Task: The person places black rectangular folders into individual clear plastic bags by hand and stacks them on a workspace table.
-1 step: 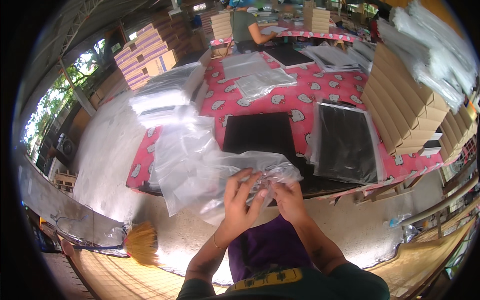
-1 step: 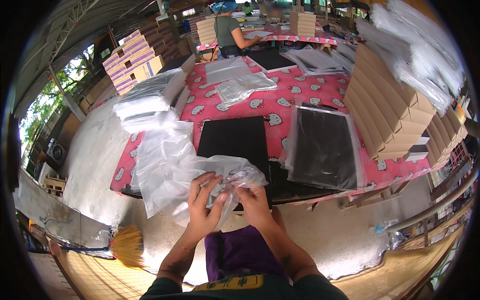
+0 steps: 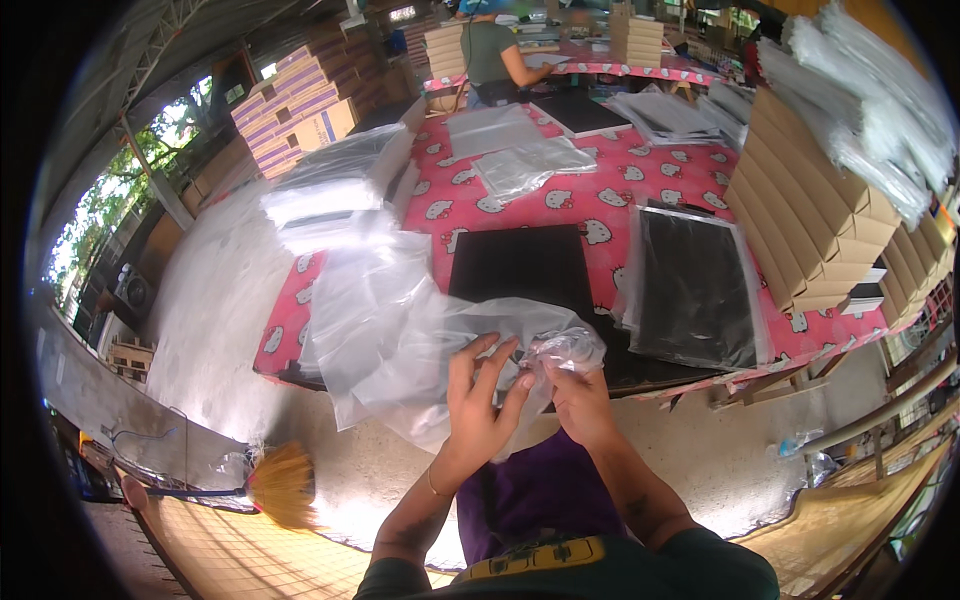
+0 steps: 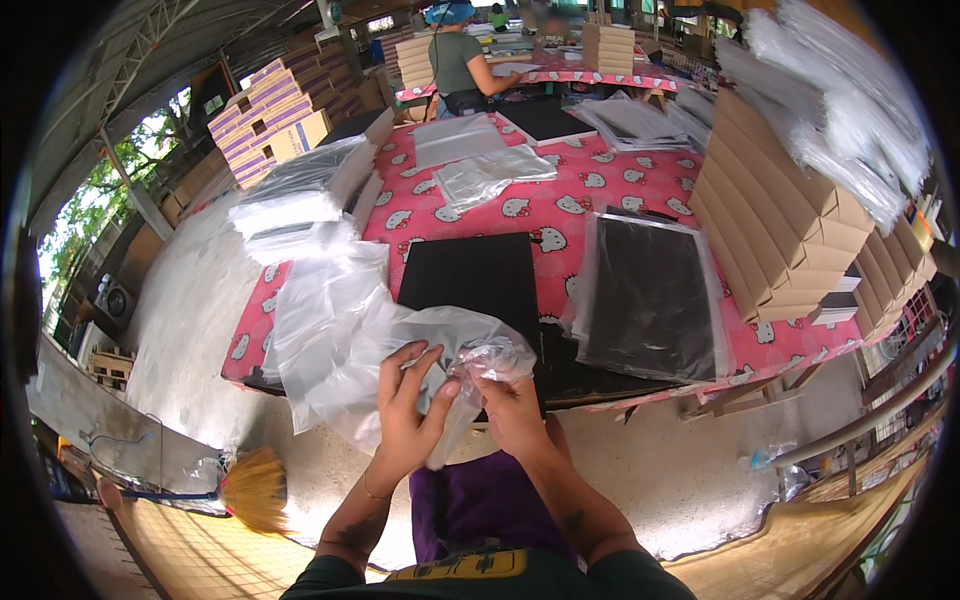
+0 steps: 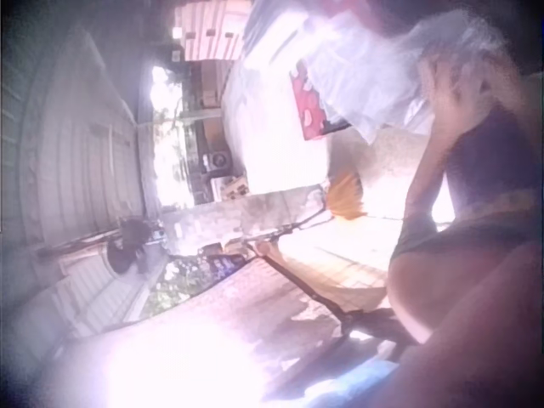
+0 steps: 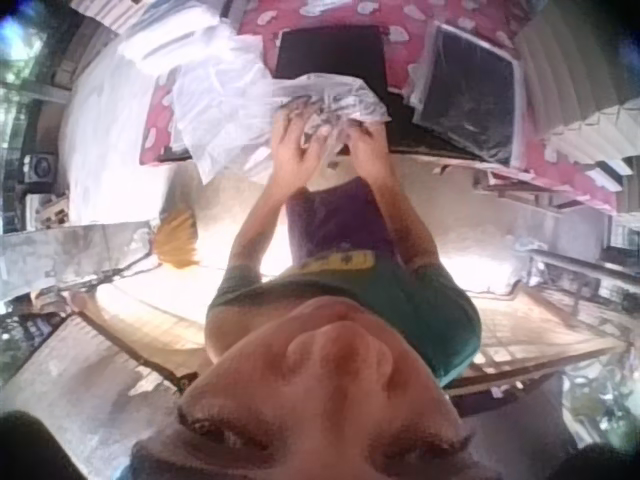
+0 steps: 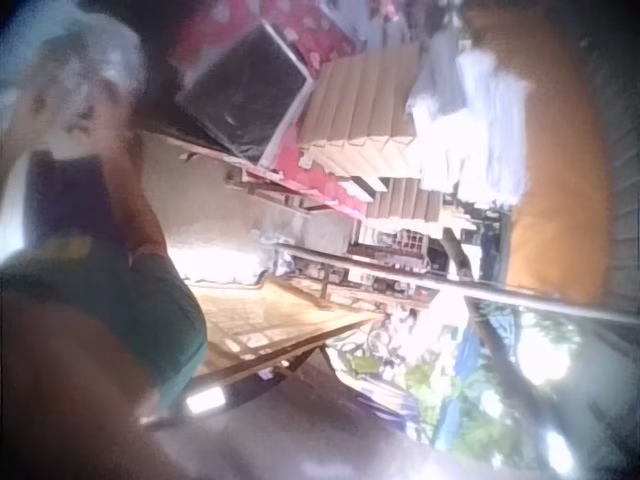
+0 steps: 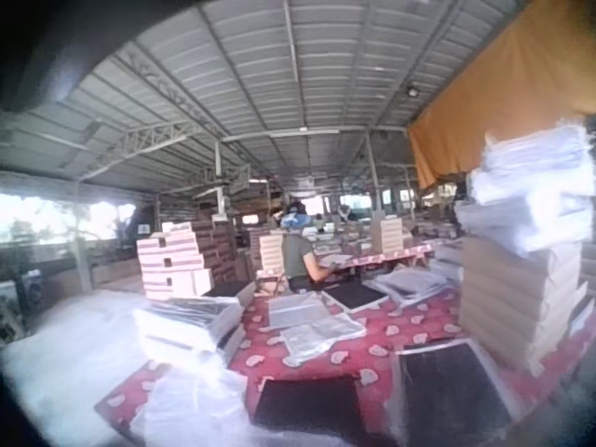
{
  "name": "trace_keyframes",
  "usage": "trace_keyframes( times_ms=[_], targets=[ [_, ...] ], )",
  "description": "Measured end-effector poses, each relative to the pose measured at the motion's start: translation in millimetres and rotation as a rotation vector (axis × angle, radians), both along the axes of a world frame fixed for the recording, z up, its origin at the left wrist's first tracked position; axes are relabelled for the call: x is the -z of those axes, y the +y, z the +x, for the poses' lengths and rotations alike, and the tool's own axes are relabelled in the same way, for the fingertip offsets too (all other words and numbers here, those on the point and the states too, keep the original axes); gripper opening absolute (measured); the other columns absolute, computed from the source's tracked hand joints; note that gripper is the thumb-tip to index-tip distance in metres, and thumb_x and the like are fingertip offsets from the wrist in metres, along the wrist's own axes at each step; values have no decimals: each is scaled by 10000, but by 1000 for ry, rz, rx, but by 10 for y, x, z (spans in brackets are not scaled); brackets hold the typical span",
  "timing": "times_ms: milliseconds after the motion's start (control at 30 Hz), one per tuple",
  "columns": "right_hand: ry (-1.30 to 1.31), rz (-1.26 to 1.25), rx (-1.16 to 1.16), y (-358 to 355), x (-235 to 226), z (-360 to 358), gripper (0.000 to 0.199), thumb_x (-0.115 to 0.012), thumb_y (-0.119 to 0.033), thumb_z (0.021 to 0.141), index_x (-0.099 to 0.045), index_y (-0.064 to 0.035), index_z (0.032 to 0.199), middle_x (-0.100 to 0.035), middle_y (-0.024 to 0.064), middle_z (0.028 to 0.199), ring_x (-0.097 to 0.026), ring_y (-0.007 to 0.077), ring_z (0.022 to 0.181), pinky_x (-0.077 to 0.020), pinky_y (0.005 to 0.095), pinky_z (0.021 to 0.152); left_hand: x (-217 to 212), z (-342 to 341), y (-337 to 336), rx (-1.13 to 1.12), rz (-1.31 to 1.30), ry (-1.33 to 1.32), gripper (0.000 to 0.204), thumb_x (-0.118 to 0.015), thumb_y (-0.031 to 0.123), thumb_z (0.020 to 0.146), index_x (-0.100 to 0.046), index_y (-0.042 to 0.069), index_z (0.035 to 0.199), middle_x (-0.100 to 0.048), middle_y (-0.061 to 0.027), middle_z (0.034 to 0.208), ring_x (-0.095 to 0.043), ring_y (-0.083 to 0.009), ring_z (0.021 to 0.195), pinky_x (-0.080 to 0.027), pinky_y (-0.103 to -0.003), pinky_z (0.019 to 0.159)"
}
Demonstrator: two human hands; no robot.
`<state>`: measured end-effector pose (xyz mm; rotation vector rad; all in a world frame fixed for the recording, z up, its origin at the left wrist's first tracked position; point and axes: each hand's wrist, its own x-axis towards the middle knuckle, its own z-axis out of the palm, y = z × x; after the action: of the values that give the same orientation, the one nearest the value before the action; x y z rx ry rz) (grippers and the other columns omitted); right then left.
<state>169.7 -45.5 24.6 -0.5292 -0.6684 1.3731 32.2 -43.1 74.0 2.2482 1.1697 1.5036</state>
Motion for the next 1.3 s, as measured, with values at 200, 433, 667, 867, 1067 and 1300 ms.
trace_keyframes(
  times_ms=[200, 433, 667, 867, 1067, 1300],
  targets=[
    [-52, -84, 33, -39, 159, 79, 112, -634, -41, 875, -631, 4, 978, -644, 22, 885, -586, 82, 803, -472, 249, 746, 375, -100, 81, 47, 4, -35, 91, -694, 85, 790, -656, 4, 805, -638, -122, 899, -597, -287, 796, -476, -349, 693],
    [-251, -34, 54, -84, 64, 99, 112, -608, -73, 905, -623, 6, 983, -645, 37, 927, -577, 73, 852, -466, 243, 782, 335, -101, 157, -77, 26, -34, 77, -628, 28, 829, -619, -9, 896, -623, -152, 896, -588, -318, 776, -472, -362, 693],
    [-84, -55, -15, -91, 263, 116, 176, -548, -50, 927, -599, 7, 1086, -636, 59, 1004, -588, 116, 932, -459, 254, 843, 211, -33, 149, -191, 48, -137, 135, -626, 60, 849, -595, -10, 960, -596, -165, 882, -589, -309, 788, -466, -361, 691],
    [-23, -77, -87, -202, 115, -51, 117, -564, -53, 922, -630, -19, 1012, -623, 24, 913, -567, 70, 831, -456, 212, 756, 385, 10, 45, -9, -79, -18, 185, -678, 87, 814, -618, 6, 969, -584, -138, 835, -581, -283, 677, -465, -343, 598],
    [-182, -94, 48, -156, 287, -37, 121, -571, -65, 927, -629, 9, 1005, -621, 18, 850, -563, 63, 773, -484, 229, 698, 418, -35, 71, -47, -101, -134, 110, -649, 90, 854, -617, -12, 882, -597, -137, 727, -573, -277, 595, -452, -330, 551],
    [-26, 169, -7, -207, 285, 85, 137, -579, -83, 921, -580, -10, 1038, -645, 96, 926, -610, 161, 852, -476, 301, 790, 278, -192, 271, -265, -138, -292, 139, -600, 98, 901, -593, -29, 843, -615, -164, 724, -576, -282, 586, -463, -332, 578]
  ],
)
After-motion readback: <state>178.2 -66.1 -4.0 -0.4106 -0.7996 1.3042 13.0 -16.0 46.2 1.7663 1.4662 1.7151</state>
